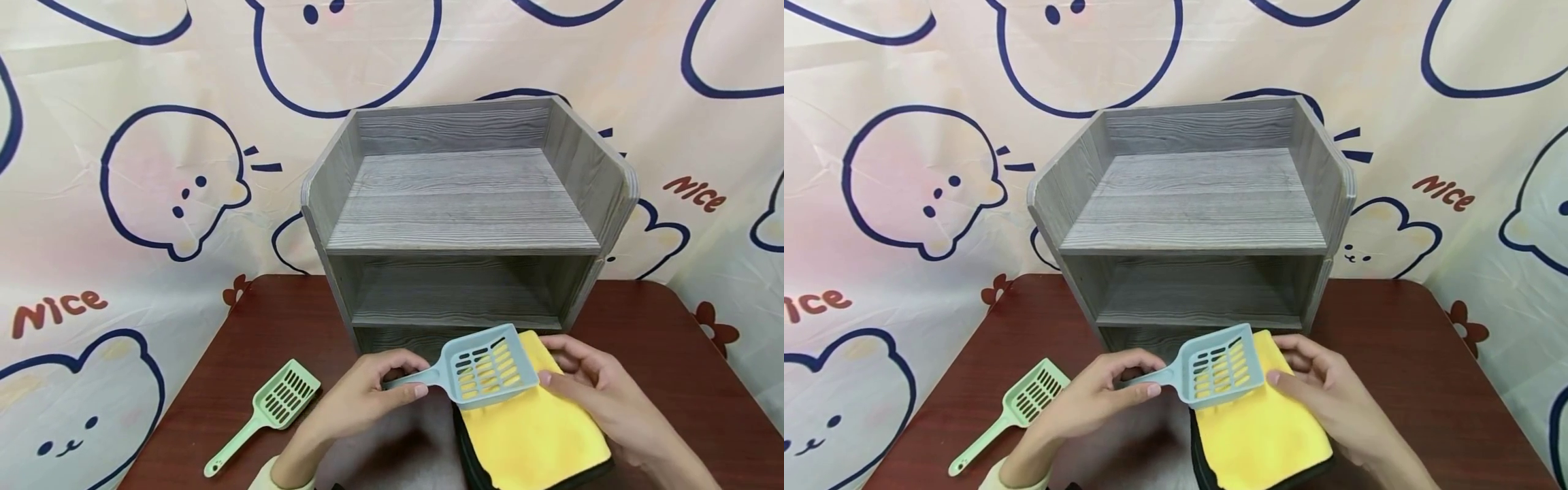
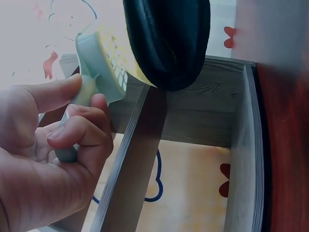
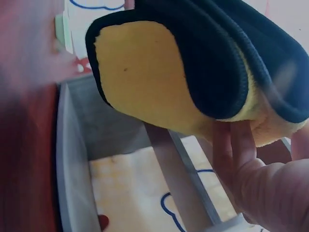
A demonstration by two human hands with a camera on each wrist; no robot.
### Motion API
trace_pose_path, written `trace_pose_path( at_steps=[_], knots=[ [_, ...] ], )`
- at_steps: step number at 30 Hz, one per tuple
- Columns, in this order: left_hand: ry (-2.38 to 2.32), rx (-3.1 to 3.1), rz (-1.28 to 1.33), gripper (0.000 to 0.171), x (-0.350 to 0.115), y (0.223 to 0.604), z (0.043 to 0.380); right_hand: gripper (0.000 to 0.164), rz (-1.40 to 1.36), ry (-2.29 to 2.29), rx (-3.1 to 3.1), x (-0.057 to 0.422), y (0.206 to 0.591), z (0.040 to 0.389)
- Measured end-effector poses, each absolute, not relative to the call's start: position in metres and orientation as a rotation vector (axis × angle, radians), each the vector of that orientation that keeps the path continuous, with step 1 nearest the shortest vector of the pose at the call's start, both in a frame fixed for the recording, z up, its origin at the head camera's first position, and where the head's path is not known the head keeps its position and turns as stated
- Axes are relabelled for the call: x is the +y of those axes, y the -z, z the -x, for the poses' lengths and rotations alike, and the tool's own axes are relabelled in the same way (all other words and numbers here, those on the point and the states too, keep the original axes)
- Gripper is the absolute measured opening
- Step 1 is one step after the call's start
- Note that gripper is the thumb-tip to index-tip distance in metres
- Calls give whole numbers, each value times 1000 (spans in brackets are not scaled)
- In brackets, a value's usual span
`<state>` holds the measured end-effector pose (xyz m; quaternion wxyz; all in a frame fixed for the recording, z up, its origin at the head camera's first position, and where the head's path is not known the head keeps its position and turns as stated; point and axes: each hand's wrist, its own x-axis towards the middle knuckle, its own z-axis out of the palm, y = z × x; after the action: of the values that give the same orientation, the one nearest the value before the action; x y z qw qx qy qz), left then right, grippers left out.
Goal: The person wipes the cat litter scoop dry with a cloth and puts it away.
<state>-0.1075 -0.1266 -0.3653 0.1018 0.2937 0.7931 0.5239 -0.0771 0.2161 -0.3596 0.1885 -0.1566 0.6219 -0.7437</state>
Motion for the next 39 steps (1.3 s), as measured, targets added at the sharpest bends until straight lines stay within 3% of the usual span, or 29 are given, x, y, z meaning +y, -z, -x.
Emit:
trace_pose_path(
  at_steps=[14,39],
  knots=[
    [-1593,2367,-832,17,-120,371,107,44,490,2144,1479,196,373,79],
    [-1501,2496,-926,17,-135,364,112,44,430,2216,1649,232,350,78]
  ],
)
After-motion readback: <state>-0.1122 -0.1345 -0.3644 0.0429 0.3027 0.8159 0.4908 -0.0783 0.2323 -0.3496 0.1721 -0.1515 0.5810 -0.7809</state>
